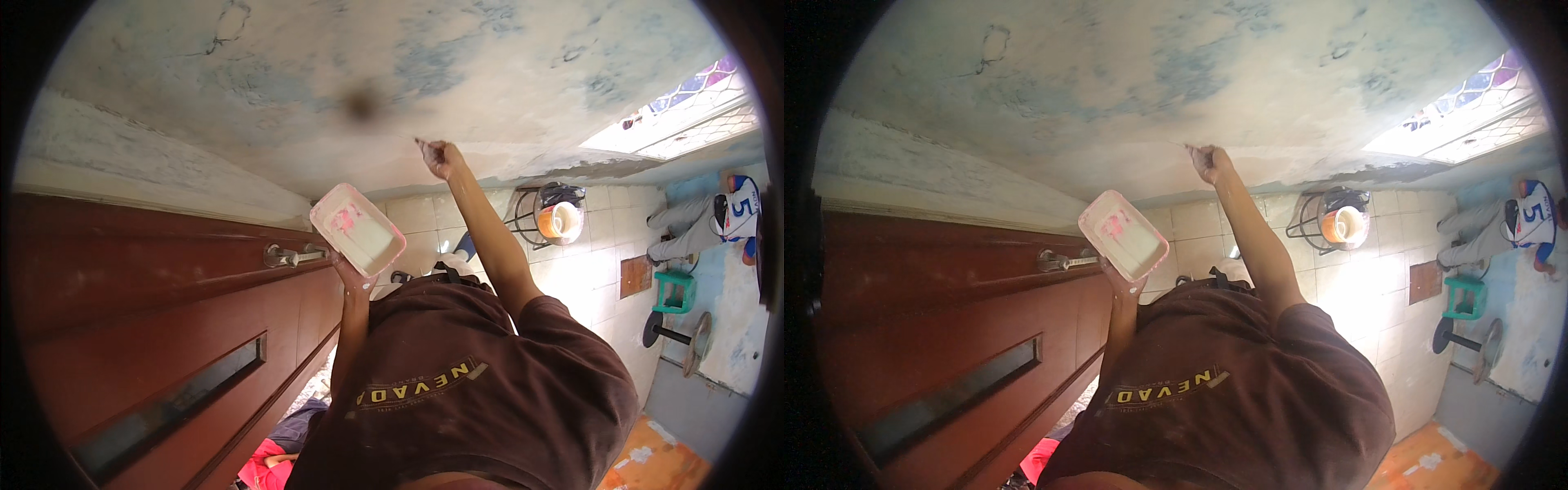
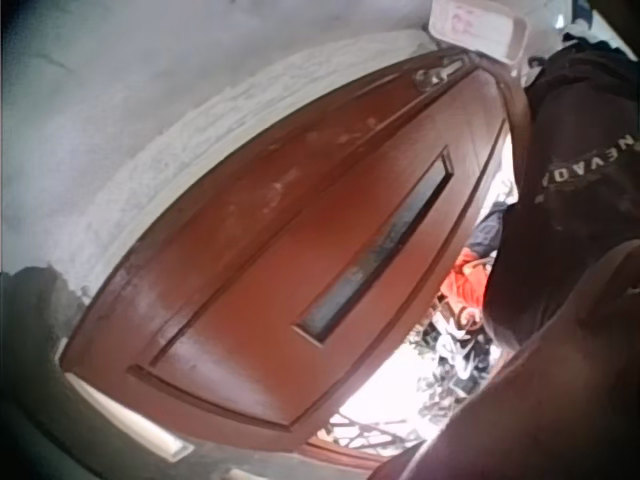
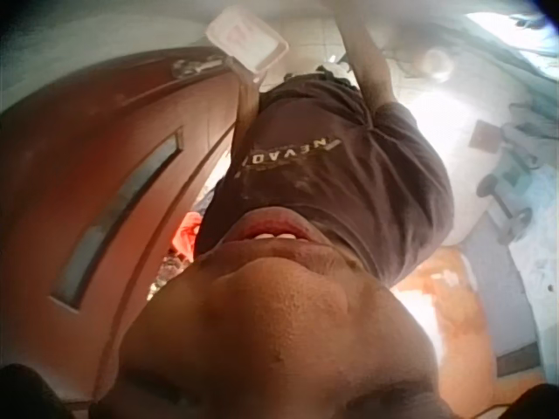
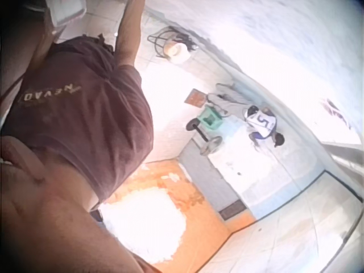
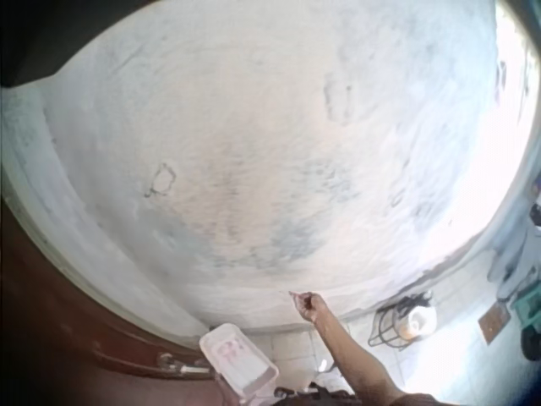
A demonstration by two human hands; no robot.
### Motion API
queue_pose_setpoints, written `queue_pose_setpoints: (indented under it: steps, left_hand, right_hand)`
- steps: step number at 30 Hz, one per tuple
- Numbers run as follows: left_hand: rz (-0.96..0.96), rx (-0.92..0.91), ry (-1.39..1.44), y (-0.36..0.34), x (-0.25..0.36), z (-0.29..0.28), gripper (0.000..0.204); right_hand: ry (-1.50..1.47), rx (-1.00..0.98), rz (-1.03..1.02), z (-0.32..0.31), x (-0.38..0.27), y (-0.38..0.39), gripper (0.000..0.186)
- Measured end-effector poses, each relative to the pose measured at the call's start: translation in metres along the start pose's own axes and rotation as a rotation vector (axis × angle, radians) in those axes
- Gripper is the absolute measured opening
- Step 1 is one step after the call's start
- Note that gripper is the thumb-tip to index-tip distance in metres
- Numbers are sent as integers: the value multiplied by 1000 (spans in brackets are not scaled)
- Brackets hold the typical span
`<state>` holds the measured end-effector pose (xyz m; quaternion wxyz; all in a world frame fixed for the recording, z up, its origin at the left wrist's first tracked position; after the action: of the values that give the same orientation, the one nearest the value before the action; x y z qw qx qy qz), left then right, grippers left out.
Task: The person patches a wall by applying a pink compound from a container onto the surface using a scraper.
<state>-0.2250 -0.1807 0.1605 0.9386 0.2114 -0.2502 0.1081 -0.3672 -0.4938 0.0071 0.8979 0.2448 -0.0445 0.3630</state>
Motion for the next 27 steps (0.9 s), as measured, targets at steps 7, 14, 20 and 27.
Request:
queue_pose_setpoints:
  steps: [7,14,20,27]
  left_hand:
    - [55,38,29,8,6,-37,53]
    - [72,-30,122,2,3,-28,50]
    - [21,-56,124,2,2,-12,49]
    - [14,-130,154,7,13,-9,50]
  right_hand:
    - [-290,-142,-388,125,-74,117,37]
    - [-10,-152,-352,33,-69,119,36]
    - [-211,88,-211,22,41,33,34]
    - [-210,-129,-222,124,-15,118,34]
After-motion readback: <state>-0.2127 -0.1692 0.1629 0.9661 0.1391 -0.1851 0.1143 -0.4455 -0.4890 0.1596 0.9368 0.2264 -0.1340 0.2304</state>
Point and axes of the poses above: each hand's wrist, its own y-axis away from the middle knuckle, its own z-axis out of the palm, x = y × z, the point moved 4 cm from there along -y, towards the middle knuckle, and after that the axes turned 9 degrees about -y, right-handed, at the moved point
